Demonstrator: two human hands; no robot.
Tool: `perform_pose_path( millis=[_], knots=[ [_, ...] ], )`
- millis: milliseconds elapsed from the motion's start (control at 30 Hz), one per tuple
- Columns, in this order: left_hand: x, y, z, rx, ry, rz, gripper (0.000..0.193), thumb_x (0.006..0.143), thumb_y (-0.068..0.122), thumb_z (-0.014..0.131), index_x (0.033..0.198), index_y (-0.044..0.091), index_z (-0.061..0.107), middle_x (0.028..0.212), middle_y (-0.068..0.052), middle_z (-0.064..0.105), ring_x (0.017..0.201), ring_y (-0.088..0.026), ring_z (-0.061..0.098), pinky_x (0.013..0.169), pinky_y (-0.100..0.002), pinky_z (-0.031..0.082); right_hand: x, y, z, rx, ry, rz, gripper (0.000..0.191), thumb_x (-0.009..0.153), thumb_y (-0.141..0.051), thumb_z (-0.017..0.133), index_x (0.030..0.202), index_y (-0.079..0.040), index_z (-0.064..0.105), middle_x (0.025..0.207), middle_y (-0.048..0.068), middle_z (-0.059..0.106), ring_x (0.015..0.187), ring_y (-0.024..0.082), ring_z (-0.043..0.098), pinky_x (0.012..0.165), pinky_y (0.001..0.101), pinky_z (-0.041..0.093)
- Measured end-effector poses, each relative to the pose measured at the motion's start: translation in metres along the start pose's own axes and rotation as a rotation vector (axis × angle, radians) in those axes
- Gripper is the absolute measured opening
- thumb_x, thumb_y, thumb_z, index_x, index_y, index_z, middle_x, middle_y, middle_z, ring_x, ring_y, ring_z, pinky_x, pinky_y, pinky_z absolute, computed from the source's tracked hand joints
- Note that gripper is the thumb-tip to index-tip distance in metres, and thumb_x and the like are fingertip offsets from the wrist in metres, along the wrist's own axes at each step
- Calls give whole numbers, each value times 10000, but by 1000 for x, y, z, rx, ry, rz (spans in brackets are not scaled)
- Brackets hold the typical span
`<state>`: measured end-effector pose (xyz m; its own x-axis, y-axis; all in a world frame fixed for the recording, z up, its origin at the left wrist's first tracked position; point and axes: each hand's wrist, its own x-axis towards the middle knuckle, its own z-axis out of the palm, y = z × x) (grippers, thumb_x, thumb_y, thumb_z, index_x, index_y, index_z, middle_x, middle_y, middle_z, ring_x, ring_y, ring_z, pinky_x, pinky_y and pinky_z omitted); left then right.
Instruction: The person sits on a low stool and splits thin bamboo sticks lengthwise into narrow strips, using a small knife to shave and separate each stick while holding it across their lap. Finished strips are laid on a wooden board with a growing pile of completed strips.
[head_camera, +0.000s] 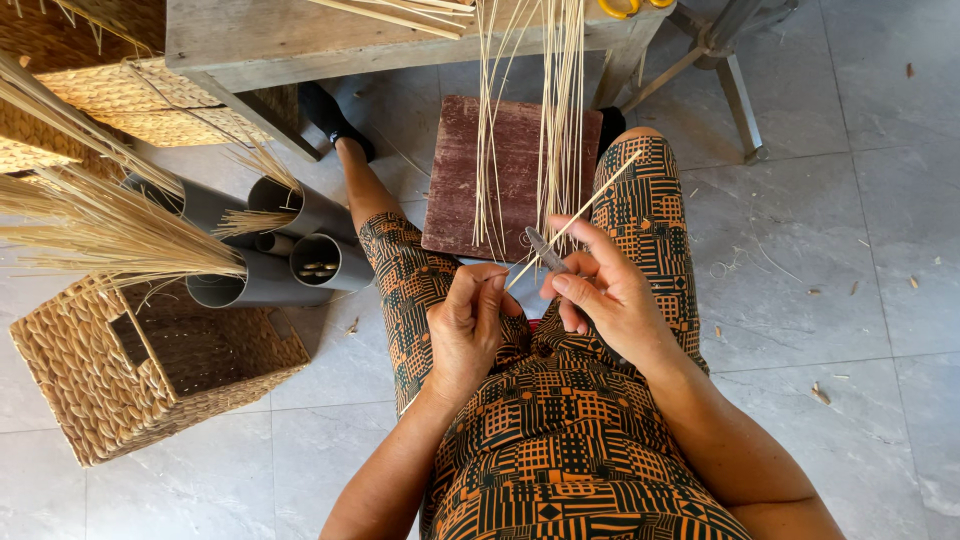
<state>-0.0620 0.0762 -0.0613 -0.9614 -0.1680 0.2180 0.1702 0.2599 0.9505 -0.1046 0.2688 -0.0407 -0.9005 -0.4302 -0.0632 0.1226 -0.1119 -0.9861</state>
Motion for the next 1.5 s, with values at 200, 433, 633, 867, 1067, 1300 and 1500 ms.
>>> perform_pose_path(
  millis=[200,433,633,867,1067,1300,1500],
  knots=[
    [1,2,-1,42,8,6,58,1044,67,608,1090,49,639,706,-18,710,607,-38,651,527,-202,494,-2,8,12,-145,179,-133,608,982,21,624,1484,-94,303,939,82,660,608,83,625,514,197,500],
    [-2,3,-2,-2,-22,19,62,1049,58,605,1099,49,641,710,-14,699,624,-38,648,547,-200,505,-4,11,16,-551,239,-408,459,969,81,669,1394,-78,600,952,70,687,669,88,658,585,211,526],
    [-1,-3,-5,-104,-117,-54,164,1007,57,648,1170,41,658,758,-10,697,652,-32,649,583,-185,526,-3,14,-10,-350,279,-384,424,991,39,658,1379,-130,639,991,71,723,686,76,647,556,210,531],
    [-3,-10,-17,-103,-171,-44,173,1010,76,660,1162,19,721,833,-13,720,654,-32,638,575,-189,522,-9,9,-85,-54,574,-481,372,1081,95,643,1415,-65,674,1010,174,726,642,156,618,525,272,488],
    [1,-5,-18,-159,-157,-220,151,1000,102,654,1118,33,718,745,-4,727,510,8,569,433,-175,469,-19,9,-142,380,755,-350,386,1075,-63,622,1459,-94,605,955,96,697,651,139,594,565,263,478],
    [6,14,-6,-144,-200,-194,126,1004,106,659,1103,44,706,709,4,697,504,7,540,435,-177,449,-20,18,-91,345,286,-23,374,1088,-138,557,1440,-25,614,801,48,618,569,92,519,509,229,415],
    [5,24,-2,-144,-266,-149,79,1018,100,651,1048,40,693,714,13,705,564,-12,596,489,-192,483,-19,-1,-16,68,-131,36,520,1010,-69,544,1516,-74,423,757,72,671,536,80,543,482,215,463]
  ],
)
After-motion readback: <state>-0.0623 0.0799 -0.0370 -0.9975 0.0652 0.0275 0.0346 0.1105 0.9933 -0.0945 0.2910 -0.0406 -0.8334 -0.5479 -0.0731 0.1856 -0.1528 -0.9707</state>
